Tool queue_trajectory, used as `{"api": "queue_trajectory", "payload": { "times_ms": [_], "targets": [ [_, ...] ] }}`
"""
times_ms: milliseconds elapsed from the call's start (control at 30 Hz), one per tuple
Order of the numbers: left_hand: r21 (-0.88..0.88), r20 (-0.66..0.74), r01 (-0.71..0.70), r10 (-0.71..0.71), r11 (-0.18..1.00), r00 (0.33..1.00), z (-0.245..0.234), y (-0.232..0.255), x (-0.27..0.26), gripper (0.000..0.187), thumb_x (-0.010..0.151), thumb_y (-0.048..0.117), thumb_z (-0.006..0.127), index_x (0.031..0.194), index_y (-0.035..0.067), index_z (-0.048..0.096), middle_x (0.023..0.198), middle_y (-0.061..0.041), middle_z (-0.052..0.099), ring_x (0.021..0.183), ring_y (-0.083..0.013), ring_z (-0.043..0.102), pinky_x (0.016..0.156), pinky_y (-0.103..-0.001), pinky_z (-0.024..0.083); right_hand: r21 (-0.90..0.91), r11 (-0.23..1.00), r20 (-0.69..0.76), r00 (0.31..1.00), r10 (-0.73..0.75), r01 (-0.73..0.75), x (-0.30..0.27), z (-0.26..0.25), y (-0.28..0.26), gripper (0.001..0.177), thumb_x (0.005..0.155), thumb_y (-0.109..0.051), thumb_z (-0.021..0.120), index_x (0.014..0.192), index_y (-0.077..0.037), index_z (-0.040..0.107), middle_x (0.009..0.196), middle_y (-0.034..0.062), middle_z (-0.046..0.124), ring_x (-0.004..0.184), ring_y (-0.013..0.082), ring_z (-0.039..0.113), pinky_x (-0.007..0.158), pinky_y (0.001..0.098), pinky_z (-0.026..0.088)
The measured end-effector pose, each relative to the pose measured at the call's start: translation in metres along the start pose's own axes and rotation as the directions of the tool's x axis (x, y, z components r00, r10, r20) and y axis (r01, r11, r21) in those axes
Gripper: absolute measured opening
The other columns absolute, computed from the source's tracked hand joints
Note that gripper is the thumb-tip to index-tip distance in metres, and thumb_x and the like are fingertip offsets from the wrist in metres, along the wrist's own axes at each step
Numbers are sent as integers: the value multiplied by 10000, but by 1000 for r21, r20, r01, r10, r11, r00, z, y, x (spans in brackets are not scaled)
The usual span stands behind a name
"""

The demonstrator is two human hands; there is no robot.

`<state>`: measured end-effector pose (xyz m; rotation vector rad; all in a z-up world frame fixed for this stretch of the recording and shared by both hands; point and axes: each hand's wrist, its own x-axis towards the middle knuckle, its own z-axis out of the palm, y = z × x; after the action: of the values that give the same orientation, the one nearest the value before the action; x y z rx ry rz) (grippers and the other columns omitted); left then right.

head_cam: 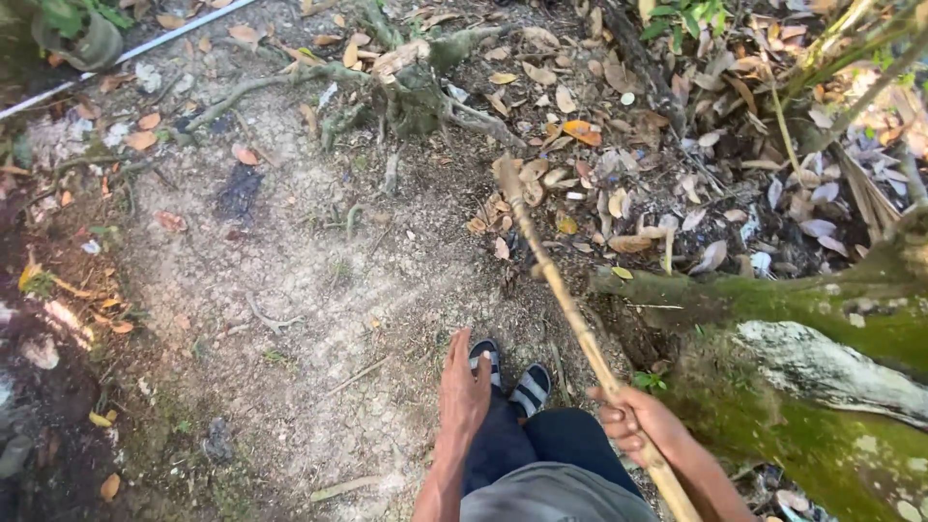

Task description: Clean the ground in a garden using a bamboo stick to scrape away debris and leaves.

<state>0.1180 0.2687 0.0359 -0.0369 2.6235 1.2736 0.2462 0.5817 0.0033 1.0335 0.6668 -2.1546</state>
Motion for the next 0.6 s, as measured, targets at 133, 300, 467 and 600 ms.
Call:
{"api": "queue_trajectory", "payload": {
  "times_ms": [133,300,467,600],
  "targets": [
    [-8,-35,-20,19,1000,999,-12,-16,1,546,954,172,615,1464,26,484,1500,-241,515,1415,-392,465,1161,-441,376,-94,987,-87,988,125,-134,38,59,13,474,996,-247,473,1463,-178,434,691,-5,406,415,58,328,295,218,320],
    [-5,-134,-54,53,999,990,-33,-32,12,554,968,176,621,1472,4,467,1492,-249,520,1410,-391,467,1169,-446,378,-246,958,-153,982,111,-146,67,106,13,671,1001,-165,469,1602,-390,274,739,41,467,487,94,398,365,230,340],
    [78,-162,-103,115,992,980,-54,-34,17,521,948,157,622,1433,1,513,1479,-248,540,1407,-418,472,1157,-474,371,-540,828,-205,978,44,-150,135,61,1,805,976,-12,557,1634,-366,256,758,46,517,520,100,475,390,264,399],
    [9,-166,-20,21,1000,986,-52,-33,23,545,968,174,610,1461,-7,467,1469,-256,531,1373,-410,507,1146,-466,397,-499,853,-271,963,16,-155,120,29,-34,768,973,-25,553,1612,-375,309,714,29,473,493,112,442,372,281,371]
  ]
}}
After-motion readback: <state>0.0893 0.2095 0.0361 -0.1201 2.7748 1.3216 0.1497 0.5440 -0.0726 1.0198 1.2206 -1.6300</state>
